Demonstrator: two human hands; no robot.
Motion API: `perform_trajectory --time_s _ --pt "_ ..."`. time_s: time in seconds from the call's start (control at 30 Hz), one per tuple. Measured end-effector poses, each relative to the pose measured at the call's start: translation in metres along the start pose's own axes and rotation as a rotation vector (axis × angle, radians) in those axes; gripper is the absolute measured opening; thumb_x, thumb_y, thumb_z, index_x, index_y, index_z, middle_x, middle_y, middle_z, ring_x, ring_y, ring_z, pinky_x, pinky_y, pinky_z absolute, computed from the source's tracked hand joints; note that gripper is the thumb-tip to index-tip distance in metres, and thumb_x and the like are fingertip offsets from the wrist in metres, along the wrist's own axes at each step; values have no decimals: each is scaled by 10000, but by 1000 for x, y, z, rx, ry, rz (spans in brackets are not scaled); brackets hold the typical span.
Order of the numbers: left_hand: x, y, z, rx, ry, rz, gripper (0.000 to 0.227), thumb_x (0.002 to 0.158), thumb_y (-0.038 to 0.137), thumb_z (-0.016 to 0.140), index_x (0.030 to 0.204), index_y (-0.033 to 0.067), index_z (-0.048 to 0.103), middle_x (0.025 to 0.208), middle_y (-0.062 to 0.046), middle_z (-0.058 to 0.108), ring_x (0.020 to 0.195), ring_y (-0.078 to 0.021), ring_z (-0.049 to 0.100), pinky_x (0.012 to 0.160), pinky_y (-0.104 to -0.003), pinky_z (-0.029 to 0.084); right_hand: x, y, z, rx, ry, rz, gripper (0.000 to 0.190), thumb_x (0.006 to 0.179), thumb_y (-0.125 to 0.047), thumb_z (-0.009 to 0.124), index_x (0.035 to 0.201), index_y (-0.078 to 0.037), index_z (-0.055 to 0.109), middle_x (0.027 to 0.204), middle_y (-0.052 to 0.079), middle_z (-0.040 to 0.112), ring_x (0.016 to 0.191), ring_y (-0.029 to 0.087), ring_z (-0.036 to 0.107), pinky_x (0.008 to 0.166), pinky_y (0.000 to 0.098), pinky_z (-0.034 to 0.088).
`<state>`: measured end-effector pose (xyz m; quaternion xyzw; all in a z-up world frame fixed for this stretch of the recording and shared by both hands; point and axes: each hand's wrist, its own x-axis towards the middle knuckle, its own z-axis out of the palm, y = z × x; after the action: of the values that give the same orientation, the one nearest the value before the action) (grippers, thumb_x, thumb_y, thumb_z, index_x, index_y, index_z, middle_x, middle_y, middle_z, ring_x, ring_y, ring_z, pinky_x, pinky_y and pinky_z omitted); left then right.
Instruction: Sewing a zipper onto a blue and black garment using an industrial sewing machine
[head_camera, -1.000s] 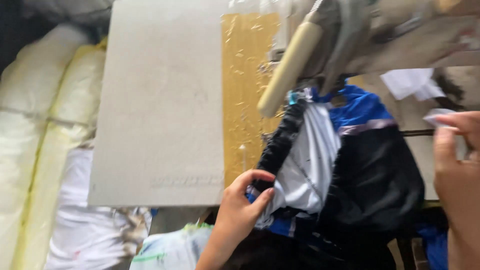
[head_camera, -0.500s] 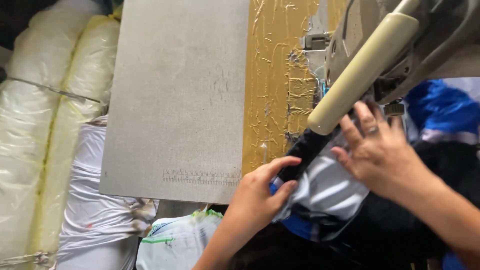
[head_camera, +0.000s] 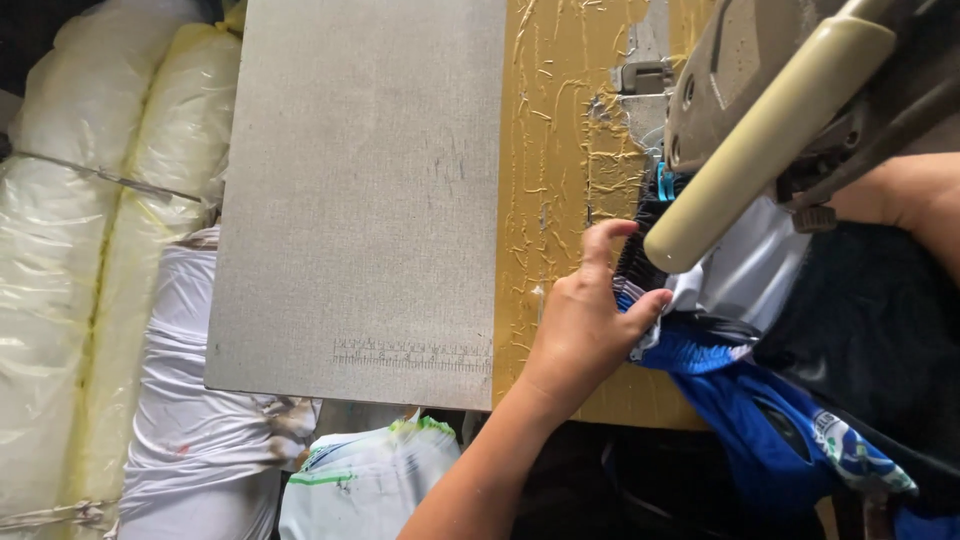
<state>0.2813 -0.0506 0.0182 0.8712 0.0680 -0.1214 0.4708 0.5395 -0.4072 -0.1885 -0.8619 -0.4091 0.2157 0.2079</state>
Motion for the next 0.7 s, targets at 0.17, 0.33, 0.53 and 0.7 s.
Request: perform_trajectory --time_s 0.17,0.33,0.53,0.7 --pt "-17 -5 11 -412 -66 -147 843 714 388 788 1432 173 403 985 -174 742 922 -280 708 794 -357 564 -37 -281 -37 -588 342 319 278 996 -342 555 1228 -191 581 1053 111 741 950 344 716 744 456 614" --pt "-81 -16 21 -656 -67 -139 333 784 292 831 1000 98 668 866 25 671 766 -49 581 688 -231 506 -99 -324 -11 -466 351 -60 786 790 -336 709 1476 -68 435 1452 207 518 1363 384 509 1146 486 452" --pt "-129 -33 34 -901 -100 -285 221 858 199 831 892 94 640 736 44 558 672 -37 498 617 -196 435 -139 -349 -20 -1161 257 241 572 815 -518 529 1386 -484 532 1536 -226 570 964 59 690 736 221 530" --pt "-127 -50 51 -529 106 -199 264 808 314 851 945 126 724 758 28 658 683 -79 540 634 -260 489 -97 -387 45 -240 511 -11 544 972 -157 495 1466 65 451 1512 251 501 1443 342 464 1211 425 342"
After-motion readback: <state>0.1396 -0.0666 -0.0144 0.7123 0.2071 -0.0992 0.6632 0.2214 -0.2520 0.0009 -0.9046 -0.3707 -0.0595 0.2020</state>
